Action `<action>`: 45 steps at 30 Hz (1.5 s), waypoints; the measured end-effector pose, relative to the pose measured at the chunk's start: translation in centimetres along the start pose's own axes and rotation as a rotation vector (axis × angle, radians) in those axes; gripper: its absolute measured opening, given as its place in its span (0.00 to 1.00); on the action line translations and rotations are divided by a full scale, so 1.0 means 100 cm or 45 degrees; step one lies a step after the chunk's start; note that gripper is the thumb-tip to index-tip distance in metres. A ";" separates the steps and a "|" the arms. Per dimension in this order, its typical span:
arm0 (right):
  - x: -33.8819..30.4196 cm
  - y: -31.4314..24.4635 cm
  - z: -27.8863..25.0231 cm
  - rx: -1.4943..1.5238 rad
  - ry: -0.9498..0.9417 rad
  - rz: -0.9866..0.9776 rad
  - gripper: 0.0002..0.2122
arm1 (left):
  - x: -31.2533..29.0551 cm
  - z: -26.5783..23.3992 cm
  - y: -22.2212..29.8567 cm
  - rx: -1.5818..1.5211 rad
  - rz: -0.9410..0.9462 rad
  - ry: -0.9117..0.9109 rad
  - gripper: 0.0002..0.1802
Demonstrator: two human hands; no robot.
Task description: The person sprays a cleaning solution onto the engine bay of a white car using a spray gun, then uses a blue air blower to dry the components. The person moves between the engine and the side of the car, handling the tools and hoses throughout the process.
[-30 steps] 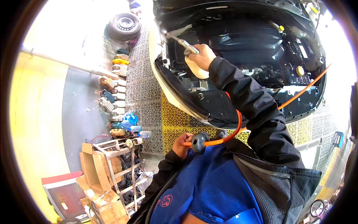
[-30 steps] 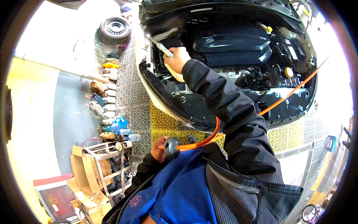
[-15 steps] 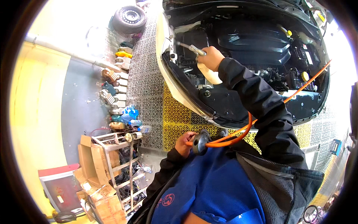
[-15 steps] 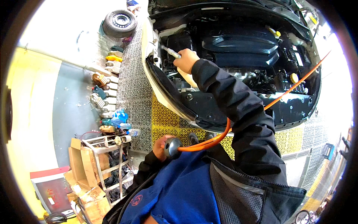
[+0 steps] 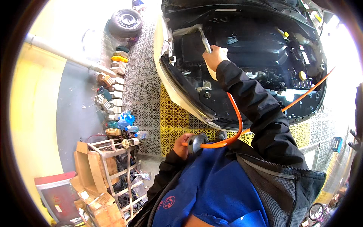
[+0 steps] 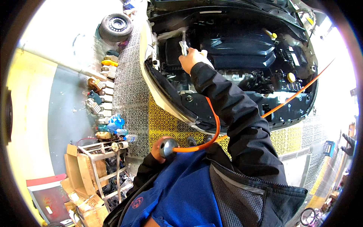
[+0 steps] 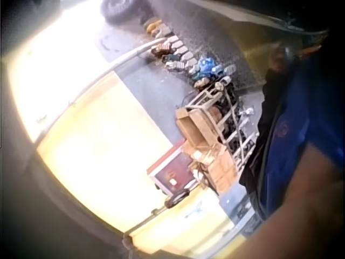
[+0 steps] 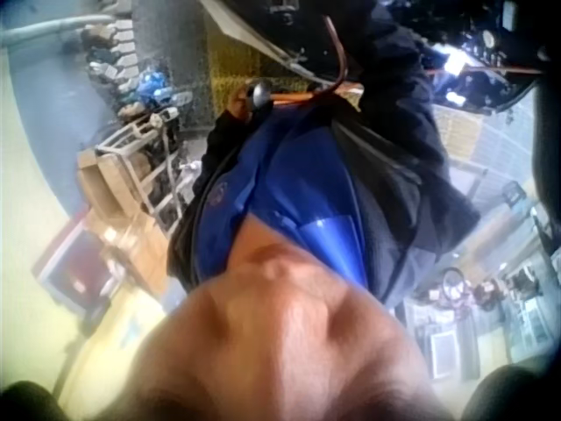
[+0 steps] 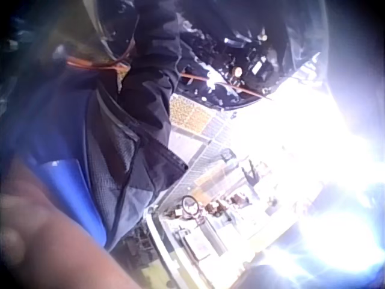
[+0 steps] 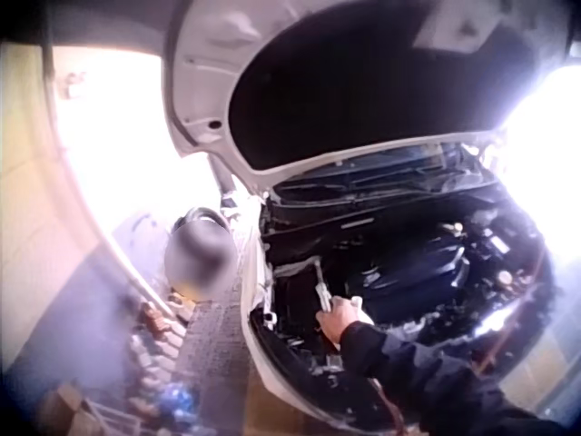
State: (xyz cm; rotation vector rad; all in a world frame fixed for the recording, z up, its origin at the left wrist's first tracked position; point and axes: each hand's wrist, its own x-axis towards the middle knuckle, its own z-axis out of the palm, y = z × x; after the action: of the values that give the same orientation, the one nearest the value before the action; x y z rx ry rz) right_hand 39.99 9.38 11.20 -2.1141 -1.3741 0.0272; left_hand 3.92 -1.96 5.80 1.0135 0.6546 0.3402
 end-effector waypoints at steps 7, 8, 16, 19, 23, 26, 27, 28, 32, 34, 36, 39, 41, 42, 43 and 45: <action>-0.024 -0.001 -0.056 0.700 -0.460 0.130 0.12 | 0.017 -0.006 -0.018 0.090 0.034 -0.197 0.15; -0.032 -0.011 -0.075 0.764 -0.499 0.250 0.10 | 0.018 -0.004 -0.013 -0.081 -0.095 -0.225 0.15; -0.084 0.008 -0.148 0.267 -0.411 0.431 0.12 | 0.044 0.002 -0.015 0.151 -0.036 -0.300 0.13; -0.103 -0.004 -0.166 0.321 -0.558 0.702 0.12 | 0.053 0.010 -0.033 0.014 -0.176 -0.490 0.17; -0.122 -0.025 -0.174 0.491 -0.500 0.869 0.08 | 0.058 0.021 -0.031 0.008 -0.213 -0.640 0.15; -0.137 -0.033 -0.171 0.638 -0.402 0.976 0.05 | 0.064 0.010 -0.065 -0.087 -0.195 -0.707 0.15; -0.143 -0.035 -0.168 0.680 -0.377 0.966 0.05 | 0.063 0.008 -0.067 -0.102 -0.178 -0.715 0.15; -0.145 -0.041 -0.167 0.694 -0.358 0.940 0.04 | 0.060 0.005 -0.069 -0.024 -0.186 -0.688 0.16; -0.146 -0.040 -0.159 0.661 -0.164 1.050 0.04 | 0.063 -0.010 -0.102 -0.266 -0.258 -0.777 0.16; -0.151 -0.020 -0.162 0.647 -0.023 1.138 0.04 | 0.055 -0.010 -0.092 -0.517 -0.355 -0.746 0.15; -0.152 0.015 -0.177 0.898 0.058 1.349 0.04 | 0.057 -0.018 -0.113 -0.691 -0.525 -0.707 0.15; -0.164 0.039 -0.200 0.671 0.251 1.299 0.05 | 0.066 -0.022 -0.148 -0.731 -0.494 -0.694 0.17; -0.181 0.076 -0.211 0.522 0.280 1.252 0.06 | 0.054 -0.003 -0.096 -0.496 -0.307 -0.728 0.14; -0.178 0.073 -0.212 0.500 0.251 1.265 0.06 | 0.051 0.006 -0.077 -0.417 -0.275 -0.694 0.13; -0.177 0.070 -0.217 0.477 0.225 1.278 0.05 | 0.050 0.013 -0.069 -0.337 -0.244 -0.663 0.12; -0.179 0.062 -0.223 0.597 0.157 1.233 0.05 | 0.065 0.019 -0.091 -0.324 -0.369 -0.687 0.14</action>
State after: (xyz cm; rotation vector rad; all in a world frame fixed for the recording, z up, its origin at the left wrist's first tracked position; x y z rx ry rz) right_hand 44.29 -17.91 20.91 -2.1014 -0.1387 0.5360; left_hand 9.84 -4.17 -3.61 0.7083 0.2511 -0.1068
